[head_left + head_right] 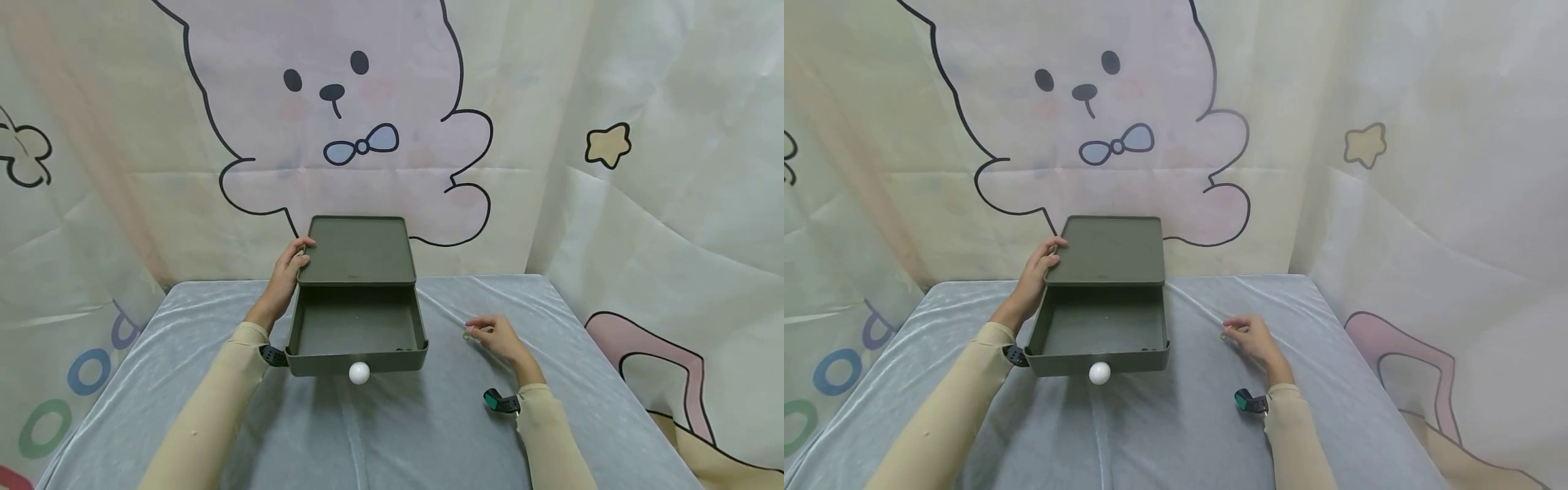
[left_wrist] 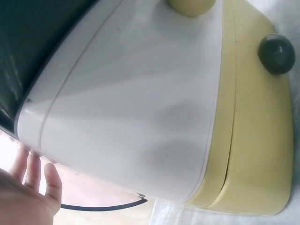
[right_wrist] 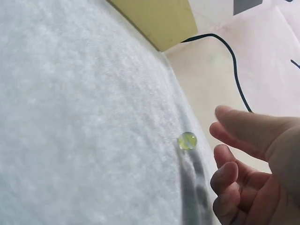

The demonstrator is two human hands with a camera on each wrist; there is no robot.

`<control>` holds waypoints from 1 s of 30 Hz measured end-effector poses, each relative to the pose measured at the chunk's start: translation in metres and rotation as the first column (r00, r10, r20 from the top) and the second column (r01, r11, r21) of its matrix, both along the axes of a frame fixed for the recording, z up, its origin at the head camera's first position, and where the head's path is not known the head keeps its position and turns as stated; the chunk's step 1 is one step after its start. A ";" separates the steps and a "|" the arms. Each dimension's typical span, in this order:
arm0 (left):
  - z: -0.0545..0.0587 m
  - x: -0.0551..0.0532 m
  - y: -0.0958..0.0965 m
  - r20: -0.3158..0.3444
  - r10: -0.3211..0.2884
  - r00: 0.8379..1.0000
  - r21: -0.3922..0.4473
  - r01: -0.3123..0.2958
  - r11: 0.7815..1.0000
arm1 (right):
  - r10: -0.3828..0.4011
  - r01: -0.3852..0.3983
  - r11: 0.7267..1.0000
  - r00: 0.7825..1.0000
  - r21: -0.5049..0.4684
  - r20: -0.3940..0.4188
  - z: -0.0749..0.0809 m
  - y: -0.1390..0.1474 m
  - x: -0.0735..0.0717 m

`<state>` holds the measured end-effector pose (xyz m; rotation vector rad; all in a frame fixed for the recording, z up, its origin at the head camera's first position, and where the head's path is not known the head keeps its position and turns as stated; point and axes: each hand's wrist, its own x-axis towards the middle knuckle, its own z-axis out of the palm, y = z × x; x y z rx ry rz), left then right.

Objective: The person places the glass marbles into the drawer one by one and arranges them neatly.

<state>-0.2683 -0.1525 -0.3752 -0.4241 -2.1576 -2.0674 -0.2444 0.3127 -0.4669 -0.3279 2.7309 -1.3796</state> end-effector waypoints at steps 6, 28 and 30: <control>0.000 0.000 0.001 0.002 0.003 1.000 -0.004 -0.003 1.000 | 0.002 -0.001 1.000 1.000 0.020 -0.026 -0.009 -0.003 -0.002; -0.002 -0.001 0.000 0.005 -0.002 1.000 0.001 0.002 1.000 | -0.027 0.037 0.995 0.994 0.092 -0.104 -0.014 -0.012 0.000; -0.001 -0.001 0.000 0.002 -0.002 1.000 0.001 0.002 1.000 | -0.032 0.041 0.994 0.994 0.098 -0.101 -0.013 -0.012 0.000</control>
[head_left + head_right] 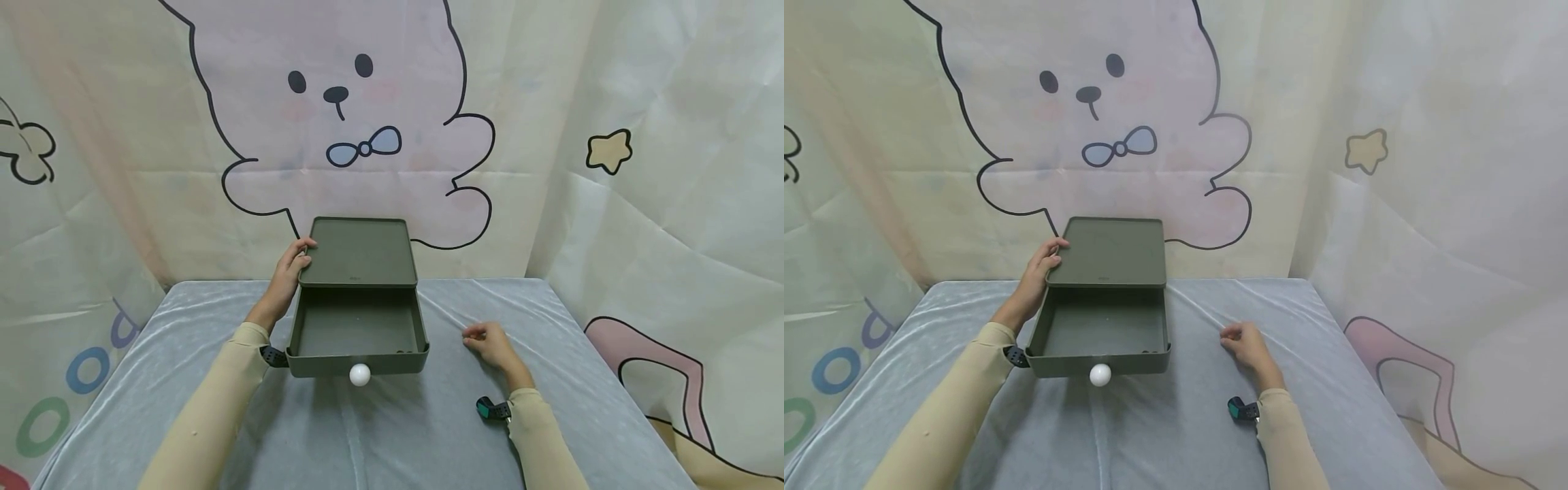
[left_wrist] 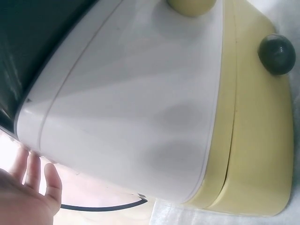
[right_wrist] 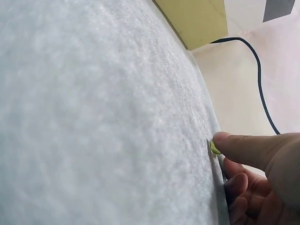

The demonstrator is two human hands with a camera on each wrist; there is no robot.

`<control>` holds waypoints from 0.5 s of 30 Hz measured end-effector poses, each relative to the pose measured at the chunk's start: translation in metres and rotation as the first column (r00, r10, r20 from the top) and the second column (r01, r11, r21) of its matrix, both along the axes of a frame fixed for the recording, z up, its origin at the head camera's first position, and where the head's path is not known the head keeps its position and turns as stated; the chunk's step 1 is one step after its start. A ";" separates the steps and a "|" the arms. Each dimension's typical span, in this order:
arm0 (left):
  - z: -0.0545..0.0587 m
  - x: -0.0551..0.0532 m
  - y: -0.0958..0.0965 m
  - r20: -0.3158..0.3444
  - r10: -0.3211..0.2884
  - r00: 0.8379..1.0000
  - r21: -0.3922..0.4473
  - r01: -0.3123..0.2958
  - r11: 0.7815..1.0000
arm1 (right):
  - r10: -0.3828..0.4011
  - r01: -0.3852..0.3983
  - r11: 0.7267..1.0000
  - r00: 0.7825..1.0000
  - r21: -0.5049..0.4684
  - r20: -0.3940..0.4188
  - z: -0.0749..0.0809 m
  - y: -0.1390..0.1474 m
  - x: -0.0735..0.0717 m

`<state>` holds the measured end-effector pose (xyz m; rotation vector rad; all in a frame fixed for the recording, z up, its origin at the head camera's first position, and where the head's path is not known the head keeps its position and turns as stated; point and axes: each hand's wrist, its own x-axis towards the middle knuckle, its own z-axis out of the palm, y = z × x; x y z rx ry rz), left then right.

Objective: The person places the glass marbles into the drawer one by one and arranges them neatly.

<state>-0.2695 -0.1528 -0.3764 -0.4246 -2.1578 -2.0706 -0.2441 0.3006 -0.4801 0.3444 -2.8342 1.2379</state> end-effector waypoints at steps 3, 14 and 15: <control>0.001 0.000 0.001 -0.005 0.001 1.000 0.000 -0.001 1.000 | -0.010 0.010 1.000 1.000 0.003 0.011 0.001 0.001 0.001; 0.000 0.000 0.001 0.002 -0.006 1.000 0.002 0.006 1.000 | -0.025 0.026 0.999 0.999 -0.024 0.039 0.014 0.001 0.000; 0.000 0.000 0.000 0.001 -0.004 1.000 0.003 0.004 1.000 | -0.017 0.017 1.000 0.999 -0.026 0.028 0.017 0.000 0.000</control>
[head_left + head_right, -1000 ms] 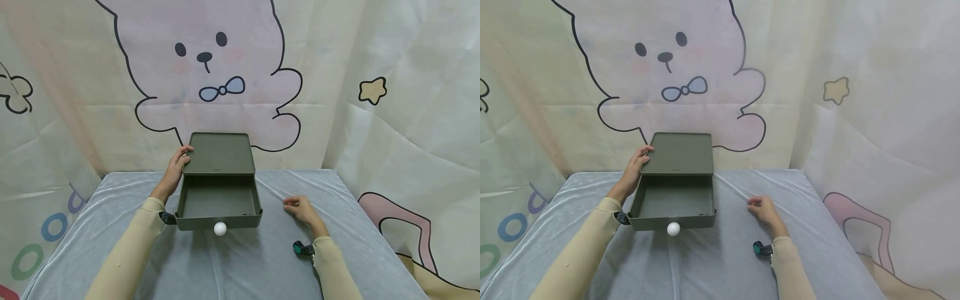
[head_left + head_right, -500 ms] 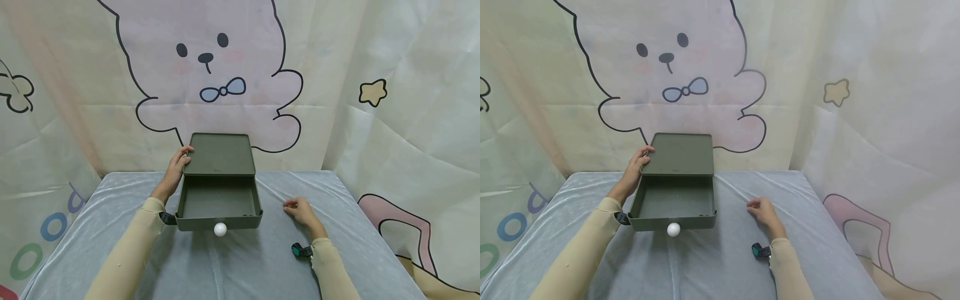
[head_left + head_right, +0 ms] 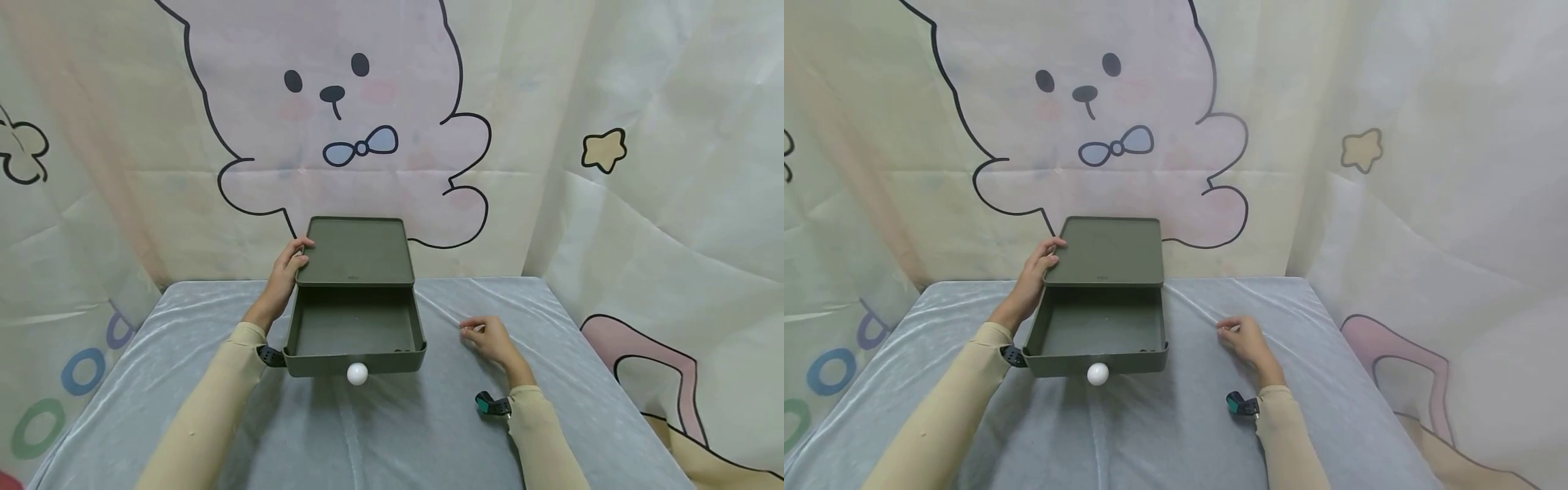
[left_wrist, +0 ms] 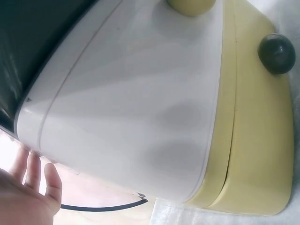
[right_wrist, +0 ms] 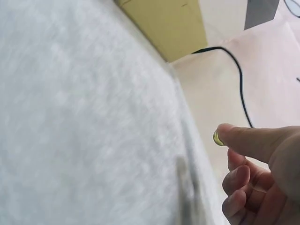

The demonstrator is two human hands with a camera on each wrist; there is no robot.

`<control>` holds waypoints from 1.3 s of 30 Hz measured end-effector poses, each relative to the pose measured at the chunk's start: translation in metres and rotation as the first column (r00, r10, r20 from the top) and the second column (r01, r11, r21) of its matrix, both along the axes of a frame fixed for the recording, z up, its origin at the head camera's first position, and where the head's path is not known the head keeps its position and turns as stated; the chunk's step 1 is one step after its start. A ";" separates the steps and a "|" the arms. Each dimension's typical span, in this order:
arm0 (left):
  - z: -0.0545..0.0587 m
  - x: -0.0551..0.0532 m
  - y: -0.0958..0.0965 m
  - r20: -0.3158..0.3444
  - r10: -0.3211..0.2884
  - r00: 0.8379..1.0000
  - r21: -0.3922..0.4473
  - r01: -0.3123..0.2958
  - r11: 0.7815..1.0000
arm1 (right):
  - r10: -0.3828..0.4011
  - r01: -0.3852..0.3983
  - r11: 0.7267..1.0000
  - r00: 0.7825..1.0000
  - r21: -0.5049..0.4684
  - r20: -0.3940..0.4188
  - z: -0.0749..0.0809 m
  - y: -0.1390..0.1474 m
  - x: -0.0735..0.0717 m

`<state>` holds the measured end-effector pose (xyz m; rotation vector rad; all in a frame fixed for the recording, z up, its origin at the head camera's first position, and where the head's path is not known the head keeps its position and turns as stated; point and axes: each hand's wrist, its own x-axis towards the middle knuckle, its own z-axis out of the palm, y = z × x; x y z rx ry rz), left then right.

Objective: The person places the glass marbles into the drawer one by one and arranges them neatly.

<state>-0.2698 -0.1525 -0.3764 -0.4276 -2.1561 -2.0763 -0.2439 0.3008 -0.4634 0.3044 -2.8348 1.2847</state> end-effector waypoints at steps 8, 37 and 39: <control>0.000 0.000 0.001 0.005 0.012 1.000 0.000 -0.012 1.000 | 0.026 -0.029 0.998 0.998 -0.052 -0.059 0.018 -0.011 0.002; 0.003 0.003 0.001 0.016 0.003 1.000 -0.005 -0.003 1.000 | 0.122 -0.153 0.978 0.971 -0.144 -0.207 0.075 -0.044 0.018; 0.003 0.004 0.001 0.017 0.004 1.000 -0.007 -0.004 1.000 | 0.125 -0.159 0.975 0.970 -0.153 -0.210 0.079 -0.047 0.021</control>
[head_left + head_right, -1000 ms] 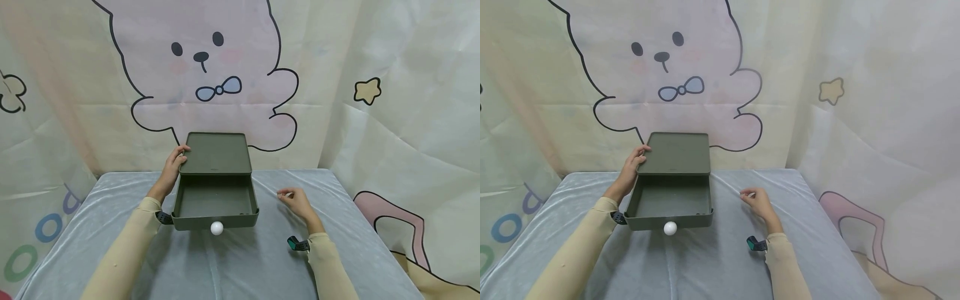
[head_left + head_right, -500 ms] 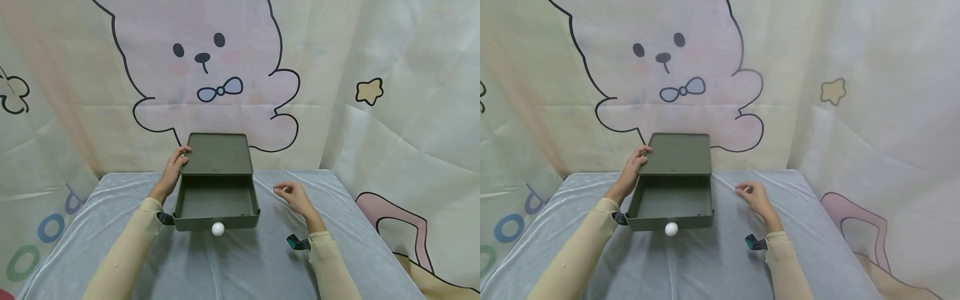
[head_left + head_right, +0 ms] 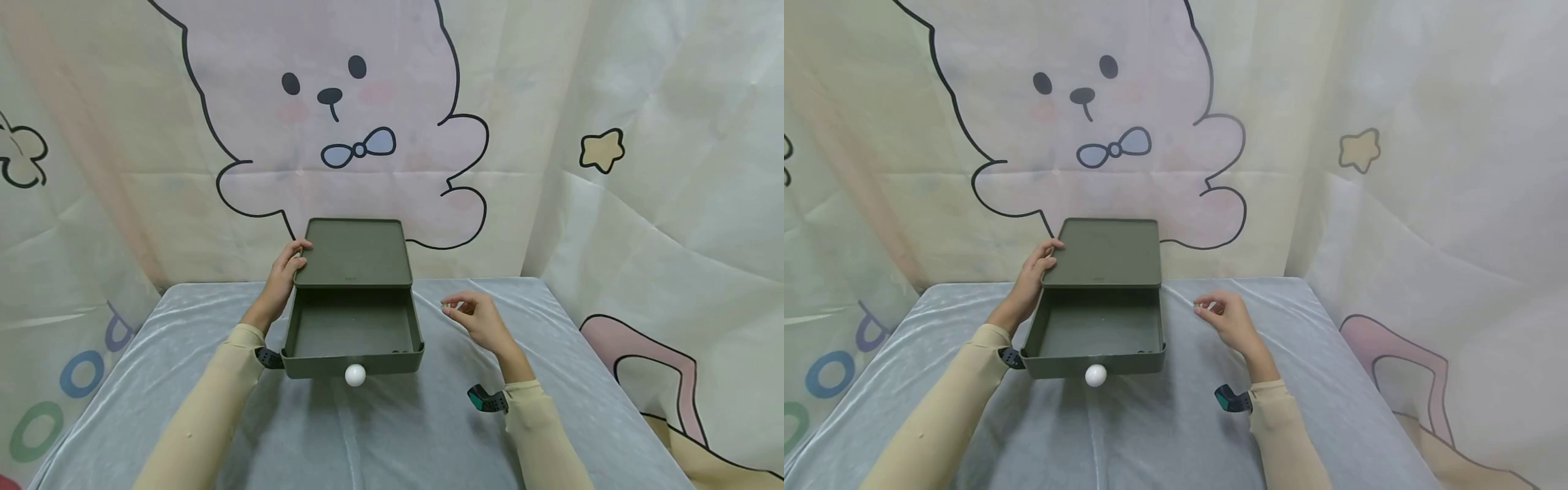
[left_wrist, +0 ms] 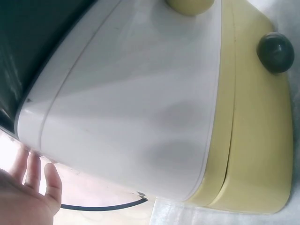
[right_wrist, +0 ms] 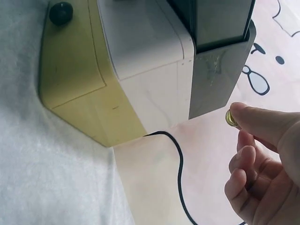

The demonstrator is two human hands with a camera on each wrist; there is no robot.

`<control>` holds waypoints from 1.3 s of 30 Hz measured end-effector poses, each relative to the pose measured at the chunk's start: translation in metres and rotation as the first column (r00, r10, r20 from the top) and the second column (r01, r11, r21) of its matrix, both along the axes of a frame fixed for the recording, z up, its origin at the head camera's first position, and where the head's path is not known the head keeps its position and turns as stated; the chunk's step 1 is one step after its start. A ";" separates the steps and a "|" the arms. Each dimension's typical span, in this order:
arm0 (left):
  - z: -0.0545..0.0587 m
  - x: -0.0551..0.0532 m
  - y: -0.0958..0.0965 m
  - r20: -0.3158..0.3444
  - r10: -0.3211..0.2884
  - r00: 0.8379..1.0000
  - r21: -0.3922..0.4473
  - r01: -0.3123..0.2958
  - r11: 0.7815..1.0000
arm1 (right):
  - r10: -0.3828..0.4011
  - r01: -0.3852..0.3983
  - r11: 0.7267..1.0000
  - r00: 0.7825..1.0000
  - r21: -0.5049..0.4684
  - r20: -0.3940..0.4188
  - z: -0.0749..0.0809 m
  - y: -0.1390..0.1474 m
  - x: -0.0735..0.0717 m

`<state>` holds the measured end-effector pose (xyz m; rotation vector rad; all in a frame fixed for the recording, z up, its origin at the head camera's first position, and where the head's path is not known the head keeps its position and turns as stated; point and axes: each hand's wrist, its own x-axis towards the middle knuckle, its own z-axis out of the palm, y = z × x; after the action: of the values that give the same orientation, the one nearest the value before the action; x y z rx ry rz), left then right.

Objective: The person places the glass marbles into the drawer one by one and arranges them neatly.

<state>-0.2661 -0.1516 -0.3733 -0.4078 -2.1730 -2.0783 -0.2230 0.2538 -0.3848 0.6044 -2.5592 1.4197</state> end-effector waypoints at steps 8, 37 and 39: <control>-0.002 0.000 0.001 -0.013 0.006 1.000 0.022 -0.006 1.000 | 0.027 -0.028 0.998 0.999 -0.052 -0.033 0.013 -0.014 0.012; 0.000 -0.001 0.002 -0.010 0.006 1.000 0.032 -0.006 0.999 | 0.118 -0.130 0.990 0.978 -0.062 -0.171 0.053 -0.052 0.035; 0.000 -0.001 0.001 -0.006 0.005 1.000 0.028 -0.005 1.000 | 0.143 -0.155 0.986 0.974 -0.059 -0.176 0.052 -0.056 0.036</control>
<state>-0.2670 -0.1506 -0.3737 -0.4046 -2.1368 -2.0998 -0.1867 0.1982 -0.3327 0.8828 -2.3622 1.4298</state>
